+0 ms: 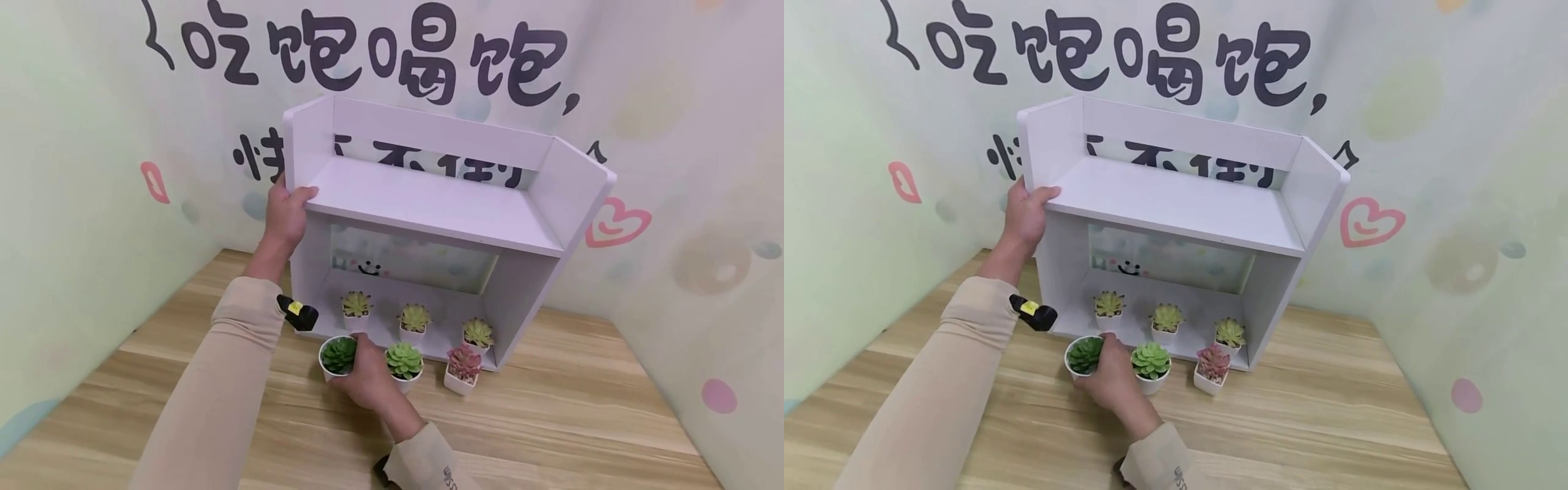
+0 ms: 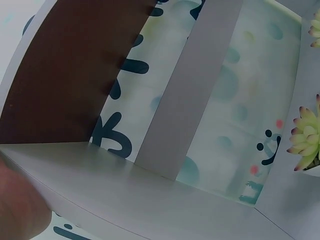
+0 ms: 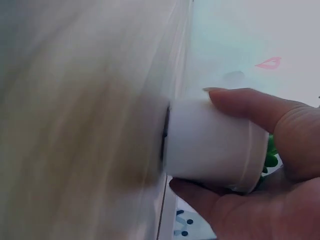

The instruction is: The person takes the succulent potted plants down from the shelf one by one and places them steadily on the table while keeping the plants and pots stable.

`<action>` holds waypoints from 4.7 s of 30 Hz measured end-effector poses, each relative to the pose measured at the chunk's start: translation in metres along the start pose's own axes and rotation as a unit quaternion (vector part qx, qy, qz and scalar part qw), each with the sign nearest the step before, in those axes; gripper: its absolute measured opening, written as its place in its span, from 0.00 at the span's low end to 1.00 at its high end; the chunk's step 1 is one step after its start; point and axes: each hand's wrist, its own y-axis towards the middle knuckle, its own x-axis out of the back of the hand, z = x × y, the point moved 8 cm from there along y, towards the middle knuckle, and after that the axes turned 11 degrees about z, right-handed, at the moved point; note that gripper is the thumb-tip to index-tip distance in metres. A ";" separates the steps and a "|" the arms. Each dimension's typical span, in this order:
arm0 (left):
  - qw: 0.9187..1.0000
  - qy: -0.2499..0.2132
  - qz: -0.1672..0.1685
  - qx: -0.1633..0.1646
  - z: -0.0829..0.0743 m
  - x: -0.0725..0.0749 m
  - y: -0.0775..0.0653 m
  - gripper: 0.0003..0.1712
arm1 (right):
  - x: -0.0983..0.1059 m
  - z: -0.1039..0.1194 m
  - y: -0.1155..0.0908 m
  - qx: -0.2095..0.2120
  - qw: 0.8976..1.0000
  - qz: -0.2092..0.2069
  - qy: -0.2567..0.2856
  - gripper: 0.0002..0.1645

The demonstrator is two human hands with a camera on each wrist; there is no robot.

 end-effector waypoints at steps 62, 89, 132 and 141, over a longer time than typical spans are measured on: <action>1.000 0.006 0.001 0.012 0.002 -0.003 -0.001 0.34 | 0.157 -0.073 -0.054 -0.042 0.984 -0.154 0.082 0.43; 1.000 0.007 -0.012 0.020 0.003 -0.002 0.000 0.33 | 0.184 -0.135 -0.047 -0.090 0.980 -0.175 0.012 0.43; 1.000 0.006 -0.011 0.025 0.002 -0.004 0.001 0.32 | 0.168 -0.163 -0.033 -0.112 0.984 -0.138 0.023 0.36; 0.999 -0.023 -0.017 0.031 0.004 -0.003 0.000 0.34 | 0.167 -0.162 -0.035 -0.109 0.983 -0.143 0.046 0.35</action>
